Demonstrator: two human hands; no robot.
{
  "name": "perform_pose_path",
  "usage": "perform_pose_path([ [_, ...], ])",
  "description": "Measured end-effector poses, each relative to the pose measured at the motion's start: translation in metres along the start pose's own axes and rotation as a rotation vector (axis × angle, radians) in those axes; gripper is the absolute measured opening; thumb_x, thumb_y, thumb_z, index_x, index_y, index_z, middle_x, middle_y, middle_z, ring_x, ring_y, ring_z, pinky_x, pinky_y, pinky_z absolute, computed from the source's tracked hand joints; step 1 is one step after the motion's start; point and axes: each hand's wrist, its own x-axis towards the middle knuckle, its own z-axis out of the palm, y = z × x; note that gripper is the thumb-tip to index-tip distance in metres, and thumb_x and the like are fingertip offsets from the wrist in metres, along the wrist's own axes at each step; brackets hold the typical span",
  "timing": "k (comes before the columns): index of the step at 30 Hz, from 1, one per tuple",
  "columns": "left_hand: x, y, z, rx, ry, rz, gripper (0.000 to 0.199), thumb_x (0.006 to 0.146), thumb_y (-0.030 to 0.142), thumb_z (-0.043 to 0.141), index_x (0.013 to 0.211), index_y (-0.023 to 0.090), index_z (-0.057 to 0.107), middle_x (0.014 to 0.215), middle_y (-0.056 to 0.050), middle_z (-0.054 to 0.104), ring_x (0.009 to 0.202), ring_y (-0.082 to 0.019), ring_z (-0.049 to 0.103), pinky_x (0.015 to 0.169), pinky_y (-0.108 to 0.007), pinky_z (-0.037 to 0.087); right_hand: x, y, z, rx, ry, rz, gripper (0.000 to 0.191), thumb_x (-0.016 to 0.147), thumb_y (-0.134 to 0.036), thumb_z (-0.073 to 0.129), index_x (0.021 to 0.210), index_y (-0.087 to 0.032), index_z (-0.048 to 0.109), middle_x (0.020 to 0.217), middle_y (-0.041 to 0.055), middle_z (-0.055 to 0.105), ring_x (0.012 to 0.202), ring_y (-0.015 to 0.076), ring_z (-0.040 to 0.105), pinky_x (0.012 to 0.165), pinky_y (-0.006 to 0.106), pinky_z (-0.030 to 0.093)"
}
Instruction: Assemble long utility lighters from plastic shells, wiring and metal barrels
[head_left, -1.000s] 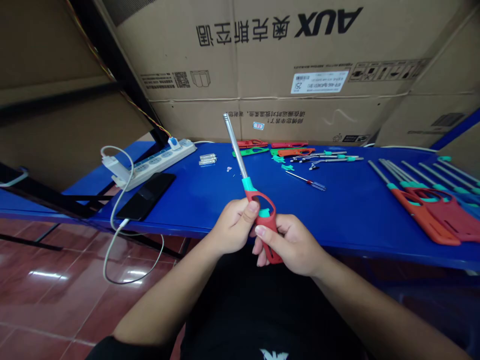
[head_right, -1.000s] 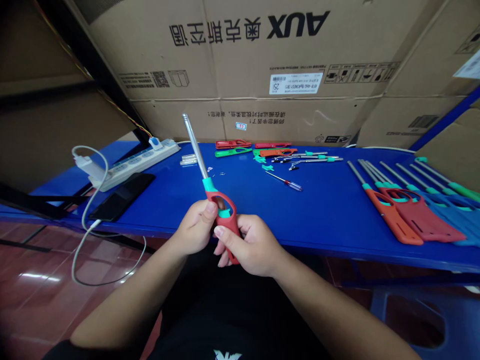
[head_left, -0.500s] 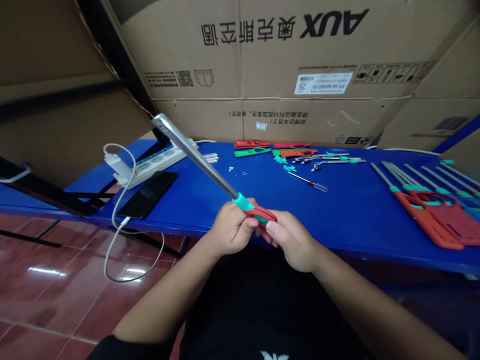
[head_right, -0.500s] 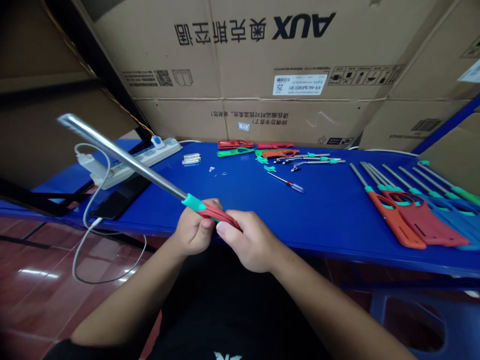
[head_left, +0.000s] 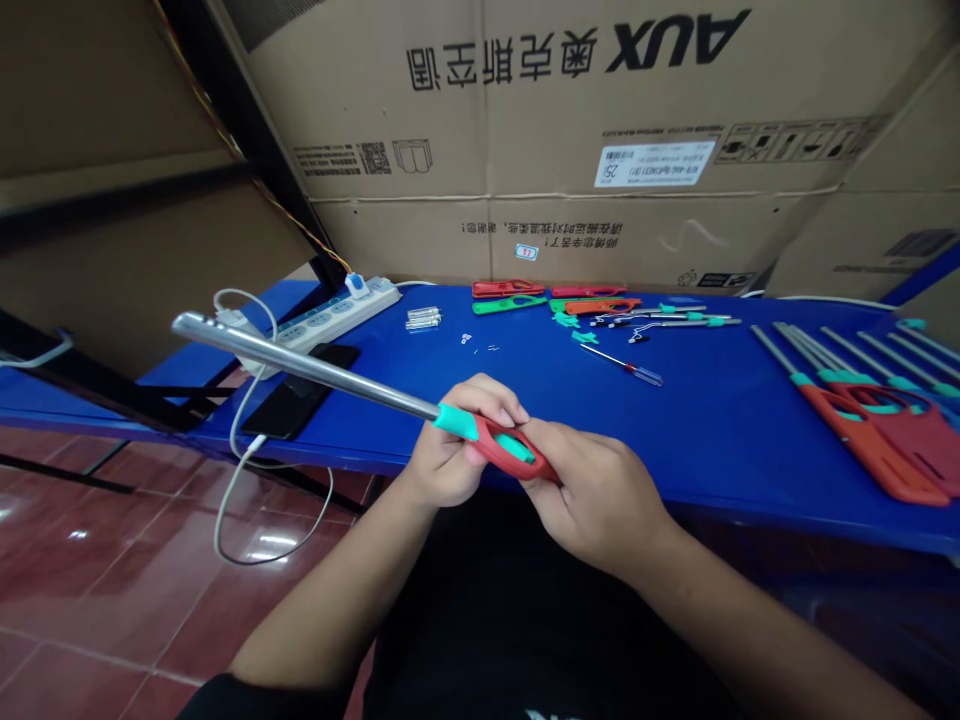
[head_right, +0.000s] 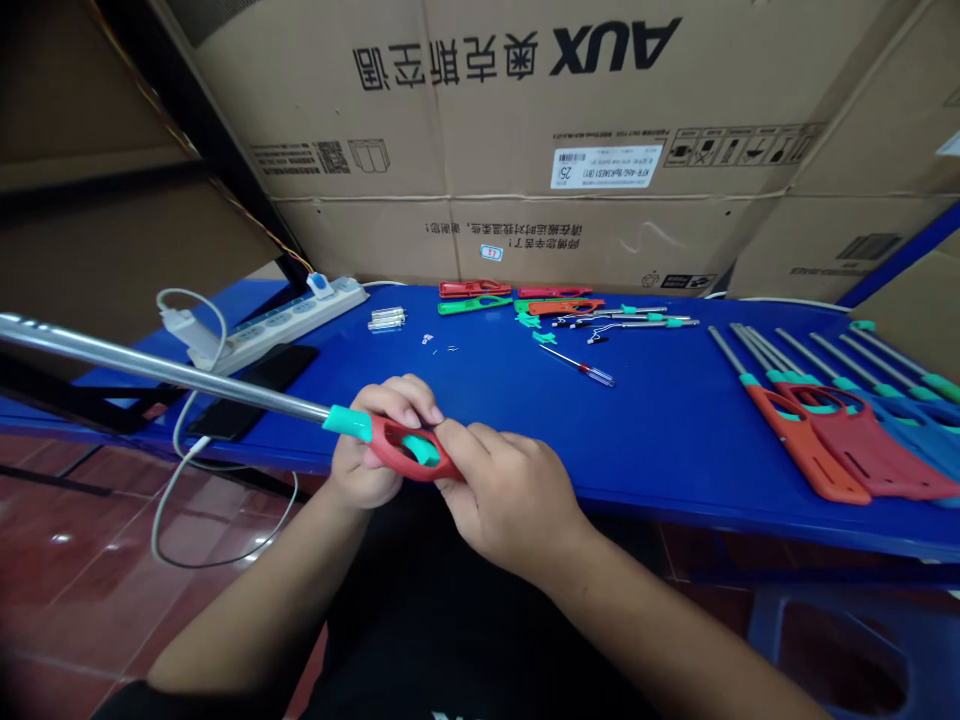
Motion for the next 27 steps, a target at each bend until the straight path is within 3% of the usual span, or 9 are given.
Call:
perform_pose_path([
  [3, -0.003, 0.001, 0.003, 0.040, 0.001, -0.026, 0.037, 0.096, 0.060, 0.050, 0.095, 0.024, 0.061, 0.083, -0.006, 0.063, 0.079, -0.020, 0.060, 0.072, -0.036, 0.049, 0.001, -0.001, 0.000, -0.119, 0.067, -0.096, 0.023, 0.093, -0.026, 0.053, 0.107, -0.014, 0.067, 0.080, 0.0053, 0.074, 0.066, 0.0202, 0.068, 0.061, 0.032, 0.046],
  [6, -0.007, -0.002, 0.008, -0.014, 0.039, -0.028, 0.036, 0.098, 0.058, 0.047, 0.095, 0.024, 0.060, 0.081, -0.005, 0.062, 0.077, -0.019, 0.059, 0.071, -0.035, 0.048, 0.005, -0.002, -0.004, -0.239, 0.050, -0.194, 0.026, 0.094, -0.026, 0.050, 0.099, -0.009, 0.069, 0.069, 0.0055, 0.071, 0.057, 0.0205, 0.064, 0.055, 0.035, 0.041],
  [12, -0.005, -0.005, 0.006, -0.056, 0.057, -0.008, 0.036, 0.096, 0.056, 0.052, 0.092, 0.023, 0.063, 0.080, -0.005, 0.062, 0.077, -0.019, 0.059, 0.071, -0.034, 0.048, 0.014, 0.002, -0.009, -0.278, 0.009, -0.256, 0.025, 0.093, -0.025, 0.047, 0.094, -0.013, 0.069, 0.064, 0.0043, 0.069, 0.055, 0.0192, 0.062, 0.054, 0.035, 0.038],
  [14, -0.003, -0.001, 0.004, 0.014, 0.078, -0.134, 0.036, 0.094, 0.057, 0.057, 0.092, 0.022, 0.064, 0.083, -0.005, 0.065, 0.078, -0.018, 0.061, 0.072, -0.032, 0.050, 0.015, 0.010, -0.006, -0.298, 0.019, -0.221, 0.025, 0.093, -0.027, 0.049, 0.098, -0.013, 0.069, 0.067, 0.0047, 0.071, 0.057, 0.0191, 0.063, 0.054, 0.034, 0.038],
  [16, -0.001, 0.002, 0.006, 0.065, 0.128, -0.378, 0.035, 0.090, 0.054, 0.065, 0.092, 0.020, 0.065, 0.085, -0.004, 0.067, 0.077, -0.017, 0.062, 0.072, -0.030, 0.051, 0.018, 0.021, -0.001, -0.357, 0.057, -0.144, 0.027, 0.092, -0.029, 0.050, 0.103, -0.013, 0.069, 0.070, 0.0063, 0.073, 0.058, 0.0199, 0.064, 0.054, 0.033, 0.038],
  [19, 0.003, 0.006, 0.018, -0.041, 0.187, -0.657, 0.036, 0.081, 0.049, 0.075, 0.095, 0.017, 0.067, 0.092, -0.006, 0.071, 0.086, -0.019, 0.066, 0.080, -0.030, 0.053, 0.024, 0.034, 0.004, -0.385, 0.111, -0.079, 0.028, 0.092, -0.028, 0.049, 0.107, -0.012, 0.067, 0.080, 0.0095, 0.076, 0.063, 0.0221, 0.067, 0.055, 0.033, 0.040],
  [23, 0.008, 0.007, 0.039, -0.472, 0.370, -0.800, 0.040, 0.087, 0.053, 0.059, 0.107, 0.019, 0.063, 0.107, -0.008, 0.073, 0.103, -0.027, 0.069, 0.091, -0.039, 0.055, 0.033, 0.027, 0.009, -0.275, 0.117, -0.074, 0.023, 0.092, -0.026, 0.046, 0.099, -0.015, 0.065, 0.084, 0.0122, 0.075, 0.074, 0.0250, 0.069, 0.063, 0.033, 0.045],
  [25, 0.010, 0.006, 0.049, -0.606, 0.439, -0.781, 0.041, 0.088, 0.050, 0.055, 0.118, 0.023, 0.056, 0.113, -0.006, 0.073, 0.105, -0.027, 0.070, 0.092, -0.043, 0.055, 0.037, 0.017, 0.011, -0.226, 0.073, 0.013, 0.021, 0.091, -0.027, 0.045, 0.092, -0.016, 0.062, 0.075, 0.0113, 0.072, 0.067, 0.0249, 0.067, 0.057, 0.033, 0.041],
  [27, 0.010, 0.006, 0.056, -0.660, 0.436, -0.751, 0.042, 0.089, 0.052, 0.048, 0.120, 0.023, 0.055, 0.113, -0.007, 0.073, 0.108, -0.028, 0.069, 0.094, -0.045, 0.054, 0.040, 0.009, 0.012, -0.150, 0.020, 0.127, 0.020, 0.089, -0.027, 0.046, 0.096, -0.015, 0.061, 0.074, 0.0099, 0.072, 0.061, 0.0235, 0.065, 0.053, 0.031, 0.037],
])
